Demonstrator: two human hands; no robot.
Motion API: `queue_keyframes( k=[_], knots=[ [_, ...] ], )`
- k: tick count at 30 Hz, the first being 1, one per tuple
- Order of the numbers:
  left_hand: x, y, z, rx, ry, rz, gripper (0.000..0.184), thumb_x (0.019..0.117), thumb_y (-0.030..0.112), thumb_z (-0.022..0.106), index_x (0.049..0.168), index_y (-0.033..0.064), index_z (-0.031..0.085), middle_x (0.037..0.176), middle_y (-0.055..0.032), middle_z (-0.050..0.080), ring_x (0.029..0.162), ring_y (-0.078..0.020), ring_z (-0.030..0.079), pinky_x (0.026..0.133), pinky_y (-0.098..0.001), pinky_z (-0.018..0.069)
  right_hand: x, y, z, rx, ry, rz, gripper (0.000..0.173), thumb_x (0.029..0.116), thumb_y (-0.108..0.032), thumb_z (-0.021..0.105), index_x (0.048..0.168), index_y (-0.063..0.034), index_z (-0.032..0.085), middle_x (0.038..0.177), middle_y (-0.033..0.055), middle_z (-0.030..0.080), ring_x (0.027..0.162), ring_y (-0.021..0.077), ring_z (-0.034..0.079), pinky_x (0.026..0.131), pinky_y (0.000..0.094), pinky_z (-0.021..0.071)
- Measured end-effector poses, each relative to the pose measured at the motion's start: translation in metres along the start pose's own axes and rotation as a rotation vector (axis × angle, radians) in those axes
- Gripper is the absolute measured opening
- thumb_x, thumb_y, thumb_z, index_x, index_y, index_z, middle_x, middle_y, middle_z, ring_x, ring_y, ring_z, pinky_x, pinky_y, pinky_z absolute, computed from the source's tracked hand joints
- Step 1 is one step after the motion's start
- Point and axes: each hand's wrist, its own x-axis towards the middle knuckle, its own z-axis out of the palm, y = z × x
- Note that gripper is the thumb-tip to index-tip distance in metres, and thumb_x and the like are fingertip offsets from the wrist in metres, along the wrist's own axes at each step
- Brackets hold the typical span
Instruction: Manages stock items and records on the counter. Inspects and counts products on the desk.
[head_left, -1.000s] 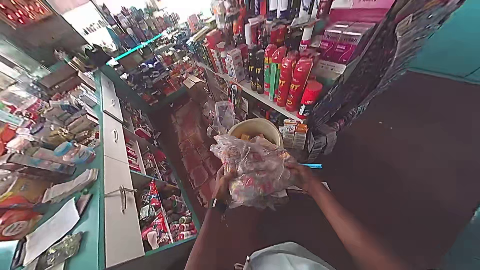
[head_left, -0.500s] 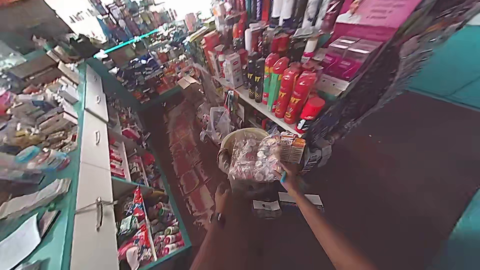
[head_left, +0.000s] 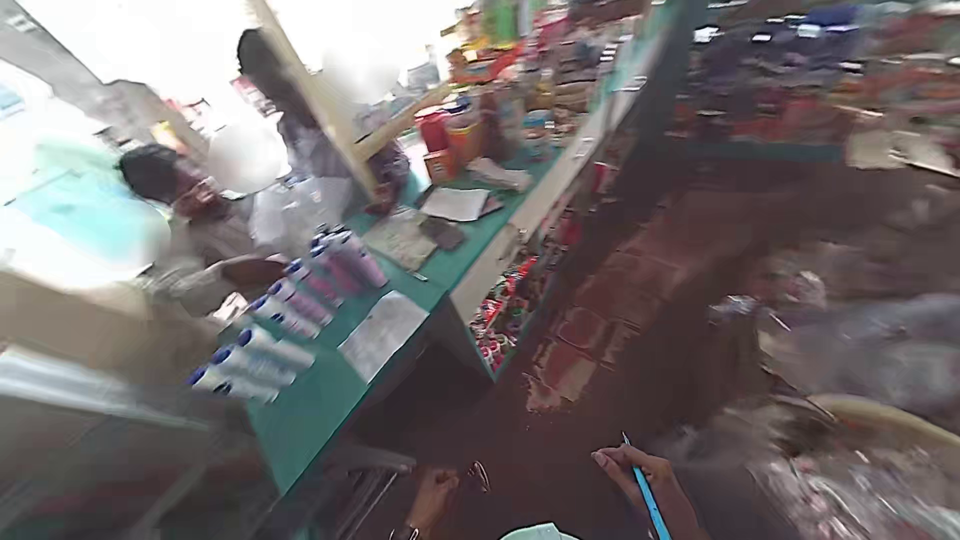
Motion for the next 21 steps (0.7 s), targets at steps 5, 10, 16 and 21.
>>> queue_keyframes(
  k=[5, 10, 16, 21],
  knots=[
    [-0.031, -0.002, -0.009, -0.177, -0.05, 0.166, 0.03, 0.0983, 0.018, 0.067, 0.117, -0.006, 0.071, 0.113, -0.0179, 0.073, 0.103, -0.0214, 0.07, 0.098, -0.0411, 0.0543, 0.112, -0.058, 0.027, 0.07, -0.161, -0.269, 0.026, 0.0947, -0.025, 0.068, 0.107, -0.0029, 0.076, 0.101, 0.0026, 0.078, 0.092, 0.0026, 0.073, 0.086, 0.0209, 0.0593],
    [-0.069, 0.015, -0.062, -0.344, -0.083, 0.336, 0.031, 0.1021, 0.016, 0.061, 0.127, -0.0025, 0.066, 0.119, -0.0132, 0.071, 0.099, -0.0123, 0.069, 0.092, -0.0323, 0.0556, 0.157, -0.119, 0.083, 0.204, -0.177, -0.341, 0.022, 0.0942, -0.016, 0.066, 0.108, -0.0017, 0.074, 0.101, -0.0006, 0.078, 0.089, 0.0001, 0.071, 0.082, 0.0172, 0.0584],
    [-0.094, 0.045, -0.153, -0.443, 0.191, 0.573, 0.03, 0.1002, 0.016, 0.062, 0.124, -0.0015, 0.067, 0.114, -0.0108, 0.074, 0.1, -0.0174, 0.073, 0.092, -0.0367, 0.0603, 0.16, -0.156, 0.164, 0.394, -0.388, -0.235, 0.019, 0.0932, -0.007, 0.065, 0.11, -0.0045, 0.074, 0.099, 0.001, 0.078, 0.087, 0.0097, 0.074, 0.079, 0.0262, 0.0621],
    [-0.061, 0.025, -0.203, -0.099, 0.759, 0.575, 0.026, 0.0983, 0.022, 0.065, 0.116, 0.005, 0.074, 0.11, -0.0068, 0.076, 0.1, -0.0147, 0.073, 0.091, -0.0361, 0.0598, 0.191, -0.169, 0.201, 0.375, -0.436, -0.229, 0.019, 0.0926, -0.006, 0.066, 0.11, -0.0047, 0.075, 0.098, 0.0004, 0.078, 0.087, 0.0082, 0.073, 0.078, 0.0243, 0.0615]
  ],
)
